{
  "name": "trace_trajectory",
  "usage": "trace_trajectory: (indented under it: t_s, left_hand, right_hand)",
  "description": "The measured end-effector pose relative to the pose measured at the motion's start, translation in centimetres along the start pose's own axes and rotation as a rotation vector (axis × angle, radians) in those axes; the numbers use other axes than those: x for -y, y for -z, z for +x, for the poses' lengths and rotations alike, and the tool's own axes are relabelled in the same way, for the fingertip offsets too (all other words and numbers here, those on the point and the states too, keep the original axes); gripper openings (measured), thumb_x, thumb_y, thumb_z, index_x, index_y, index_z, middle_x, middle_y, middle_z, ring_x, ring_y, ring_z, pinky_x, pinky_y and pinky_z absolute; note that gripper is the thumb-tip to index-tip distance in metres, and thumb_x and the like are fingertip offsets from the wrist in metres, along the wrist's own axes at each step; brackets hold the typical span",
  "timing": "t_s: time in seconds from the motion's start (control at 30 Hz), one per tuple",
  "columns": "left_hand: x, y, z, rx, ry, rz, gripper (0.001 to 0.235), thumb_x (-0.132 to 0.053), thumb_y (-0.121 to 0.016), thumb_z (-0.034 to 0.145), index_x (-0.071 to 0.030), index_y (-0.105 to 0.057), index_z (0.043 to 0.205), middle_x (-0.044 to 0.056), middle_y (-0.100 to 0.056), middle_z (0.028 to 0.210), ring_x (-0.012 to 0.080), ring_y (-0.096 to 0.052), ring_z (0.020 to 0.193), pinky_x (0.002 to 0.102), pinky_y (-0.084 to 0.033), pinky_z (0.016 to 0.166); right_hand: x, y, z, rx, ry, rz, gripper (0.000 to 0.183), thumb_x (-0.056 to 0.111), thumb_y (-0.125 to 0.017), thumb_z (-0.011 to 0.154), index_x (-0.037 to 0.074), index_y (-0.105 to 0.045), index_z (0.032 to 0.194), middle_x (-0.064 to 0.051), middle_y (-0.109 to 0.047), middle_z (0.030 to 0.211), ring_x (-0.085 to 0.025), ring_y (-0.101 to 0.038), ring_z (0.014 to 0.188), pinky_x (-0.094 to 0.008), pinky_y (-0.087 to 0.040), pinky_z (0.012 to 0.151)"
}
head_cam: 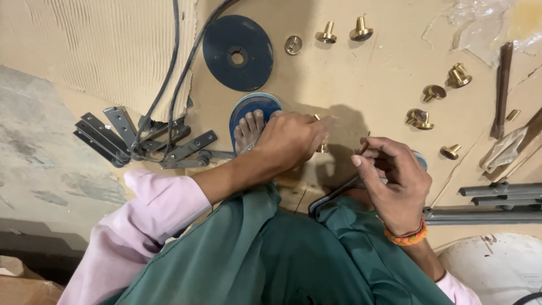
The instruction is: The person sits on the floor handling small brass knob-shaped hardware pieces, turning them over in their hands. They then hold a dark abrasive disc in one hand and rub a brass knob against its surface repeatedly to polish or smooth it, working on one piece at a time.
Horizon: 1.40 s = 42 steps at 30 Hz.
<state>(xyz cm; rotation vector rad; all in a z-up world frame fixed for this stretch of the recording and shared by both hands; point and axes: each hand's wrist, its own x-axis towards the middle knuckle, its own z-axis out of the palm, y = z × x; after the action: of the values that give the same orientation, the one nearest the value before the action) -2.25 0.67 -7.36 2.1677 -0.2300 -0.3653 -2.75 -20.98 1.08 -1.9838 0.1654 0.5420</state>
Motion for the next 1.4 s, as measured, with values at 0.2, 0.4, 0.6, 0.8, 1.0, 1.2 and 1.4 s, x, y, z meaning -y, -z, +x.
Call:
trace_trajectory:
  t_s: [0.2, 0.4, 0.6, 0.8, 1.0, 1.2, 1.4]
  left_hand:
    - [3.8, 2.4, 3.0, -0.005, 0.045, 0.227, 0.033, -0.014, -0.064, 0.104, -0.005, -0.063, 0.136, 0.016, -0.068, 0.109, 0.0281, -0.068, 0.094, 0.042, -0.059, 0.076]
    - [6.1, 5.3, 5.7, -0.137, 0.002, 0.263, 0.042, -0.013, -0.076, 0.093, -0.005, -0.065, 0.133, 0.016, -0.06, 0.115, 0.0317, -0.065, 0.098, 0.044, -0.058, 0.082]
    - [7.1, 4.4, 5.7, -0.17, 0.041, 0.231, 0.019, -0.016, -0.076, 0.103, -0.009, -0.071, 0.121, 0.009, -0.061, 0.114, 0.0267, -0.067, 0.102, 0.041, -0.058, 0.087]
    - [6.3, 4.8, 5.6, -0.109, 0.026, 0.237, 0.018, -0.016, -0.076, 0.097, -0.005, -0.069, 0.109, 0.012, -0.061, 0.11, 0.0311, -0.065, 0.099, 0.043, -0.057, 0.081]
    - [6.0, 4.2, 5.5, -0.004, 0.11, 0.205, 0.018, -0.014, -0.071, 0.102, -0.004, -0.067, 0.117, 0.013, -0.061, 0.108, 0.0309, -0.064, 0.096, 0.044, -0.056, 0.08]
    - [5.5, 5.0, 5.7, 0.061, 0.111, 0.231, 0.024, -0.017, -0.076, 0.097, -0.006, -0.069, 0.117, 0.018, -0.061, 0.107, 0.0367, -0.064, 0.098, 0.05, -0.054, 0.081]
    - [4.9, 4.6, 6.2, 0.105, 0.127, 0.305, 0.026, -0.017, -0.078, 0.092, -0.003, -0.067, 0.111, 0.019, -0.06, 0.105, 0.0392, -0.063, 0.1, 0.051, -0.053, 0.08]
  right_hand:
    - [-0.5, 0.2, -0.1, 0.003, -0.022, 0.09, 0.033, -0.006, -0.075, 0.096, -0.004, -0.064, 0.127, -0.008, -0.068, 0.113, -0.011, -0.069, 0.101, -0.024, -0.061, 0.088]
    - [-0.6, 0.4, -0.1, 0.01, -0.031, 0.059, 0.034, -0.005, -0.076, 0.095, -0.004, -0.065, 0.126, -0.007, -0.07, 0.11, -0.01, -0.069, 0.099, -0.023, -0.06, 0.086]
    - [-0.5, 0.7, -0.1, -0.001, -0.035, 0.032, 0.034, -0.005, -0.077, 0.094, -0.004, -0.066, 0.126, -0.008, -0.068, 0.113, -0.01, -0.068, 0.1, -0.022, -0.058, 0.085]
    - [-0.5, 0.5, -0.1, 0.004, -0.044, 0.087, 0.034, -0.006, -0.076, 0.095, -0.004, -0.066, 0.127, -0.008, -0.068, 0.113, -0.01, -0.067, 0.1, -0.023, -0.058, 0.085]
    - [-0.6, 0.3, -0.1, 0.006, 0.027, 0.008, 0.035, -0.006, -0.078, 0.092, -0.004, -0.066, 0.124, -0.009, -0.07, 0.11, -0.011, -0.069, 0.097, -0.023, -0.058, 0.085]
    - [-0.1, 0.4, 0.2, -0.017, 0.089, -0.053, 0.034, -0.003, -0.082, 0.089, -0.002, -0.068, 0.121, -0.011, -0.073, 0.111, -0.012, -0.073, 0.093, -0.023, -0.061, 0.083]
    - [0.2, 0.6, 0.1, 0.002, 0.118, -0.06, 0.033, -0.001, -0.082, 0.091, -0.001, -0.068, 0.121, -0.01, -0.072, 0.112, -0.012, -0.073, 0.096, -0.024, -0.061, 0.083]
